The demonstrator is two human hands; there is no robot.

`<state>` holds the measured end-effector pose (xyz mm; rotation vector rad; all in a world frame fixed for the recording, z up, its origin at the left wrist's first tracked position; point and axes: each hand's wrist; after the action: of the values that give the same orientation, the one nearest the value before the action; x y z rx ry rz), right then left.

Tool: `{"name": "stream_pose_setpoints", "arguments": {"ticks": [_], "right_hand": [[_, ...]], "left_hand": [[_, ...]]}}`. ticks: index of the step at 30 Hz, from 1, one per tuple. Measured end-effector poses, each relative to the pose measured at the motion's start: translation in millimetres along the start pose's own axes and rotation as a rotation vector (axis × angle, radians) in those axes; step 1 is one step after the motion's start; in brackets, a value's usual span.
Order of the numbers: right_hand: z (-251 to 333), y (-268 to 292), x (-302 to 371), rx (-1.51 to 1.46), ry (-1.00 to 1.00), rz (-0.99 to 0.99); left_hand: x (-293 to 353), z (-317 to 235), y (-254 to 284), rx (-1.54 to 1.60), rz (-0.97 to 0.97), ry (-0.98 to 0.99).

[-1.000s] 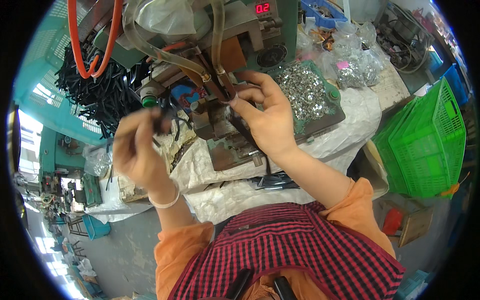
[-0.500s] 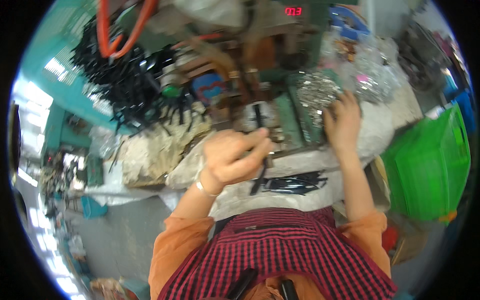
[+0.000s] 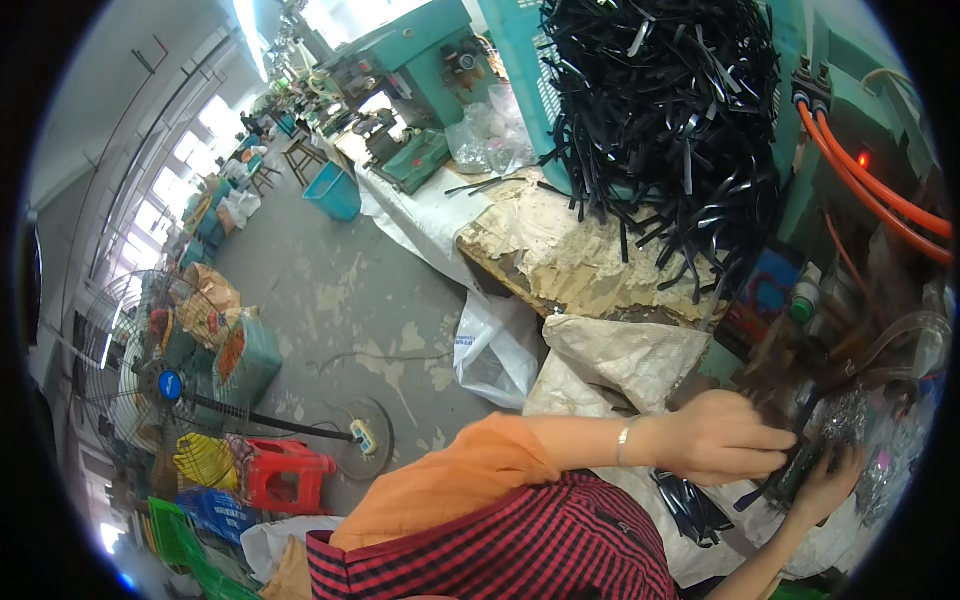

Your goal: The person repeatedly picks a black plastic cable tie and a small metal pin, inserts the pin into the tie, and feeds the assembly into a press machine. The person then removes the finished unit and places it into a green basket. This cycle continues throughout the clip.

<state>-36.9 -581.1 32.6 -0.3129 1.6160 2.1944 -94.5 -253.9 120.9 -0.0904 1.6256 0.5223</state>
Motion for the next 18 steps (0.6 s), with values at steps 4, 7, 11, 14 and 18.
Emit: {"name": "stream_pose_setpoints", "arguments": {"ticks": [4, 7, 11, 14, 18], "right_hand": [[-13, -6, 9, -0.083, -0.109, -0.052], [-32, -10, 1, -0.073, -0.045, -0.049], [-3, -15, -20, -0.212, -0.067, -0.072], [25, -5, -20, -0.298, -0.122, -0.055], [20, 2, 4, -0.363, -0.223, -0.033]], "left_hand": [[47, 38, 34, -0.219, -0.206, 0.24], [32, 103, 54, -0.43, 0.056, 0.345], [75, 177, 47, -0.694, 0.923, 0.181], [113, 208, 45, -0.788, 1.083, 0.076], [145, 224, 59, -0.749, 0.99, 0.131]]}}
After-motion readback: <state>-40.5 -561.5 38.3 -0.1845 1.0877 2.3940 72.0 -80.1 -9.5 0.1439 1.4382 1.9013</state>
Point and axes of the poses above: each hand's wrist, its own x-axis away from the middle knuckle, its own y-axis out of the back of the hand, z = x × y, and after that the axes turned 9 degrees about -y, right-handed
